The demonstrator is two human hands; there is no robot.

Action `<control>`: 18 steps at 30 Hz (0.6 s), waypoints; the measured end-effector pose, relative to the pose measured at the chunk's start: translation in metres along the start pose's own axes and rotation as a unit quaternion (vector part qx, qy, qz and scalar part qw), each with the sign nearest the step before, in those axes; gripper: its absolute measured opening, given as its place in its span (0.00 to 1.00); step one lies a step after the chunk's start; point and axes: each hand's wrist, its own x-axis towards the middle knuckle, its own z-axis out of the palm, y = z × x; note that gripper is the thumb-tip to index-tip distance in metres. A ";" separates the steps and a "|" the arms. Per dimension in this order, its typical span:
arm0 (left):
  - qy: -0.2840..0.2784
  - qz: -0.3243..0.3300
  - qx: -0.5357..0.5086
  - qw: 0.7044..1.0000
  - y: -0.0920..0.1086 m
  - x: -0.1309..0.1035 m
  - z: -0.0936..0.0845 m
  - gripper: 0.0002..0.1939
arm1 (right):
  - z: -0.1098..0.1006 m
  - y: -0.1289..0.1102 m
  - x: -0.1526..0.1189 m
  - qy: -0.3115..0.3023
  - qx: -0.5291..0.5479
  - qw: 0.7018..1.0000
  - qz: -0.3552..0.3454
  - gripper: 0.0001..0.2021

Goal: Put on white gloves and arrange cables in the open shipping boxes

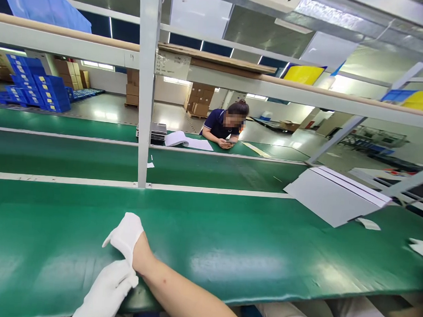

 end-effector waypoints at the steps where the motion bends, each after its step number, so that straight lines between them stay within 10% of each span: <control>1: -0.001 0.008 0.006 1.000 0.003 0.001 0.000 0.14 | -0.001 0.001 0.006 -0.011 0.005 1.000 0.010 0.21; 6: -0.058 0.022 0.018 0.998 0.017 0.007 0.005 0.13 | -0.005 -0.017 0.014 -0.067 0.133 0.988 0.044 0.27; 10: -0.097 -0.048 -0.035 0.994 0.024 0.011 0.007 0.12 | -0.008 -0.038 0.000 -0.058 0.267 0.958 -0.081 0.32; 14: -0.129 -0.047 -0.091 0.986 0.030 0.012 0.011 0.11 | -0.011 -0.043 0.003 -0.045 0.167 0.983 -0.062 0.31; 18: -0.169 -0.043 -0.162 0.971 0.034 0.011 0.022 0.11 | -0.019 -0.033 0.008 0.093 0.064 0.991 -0.068 0.28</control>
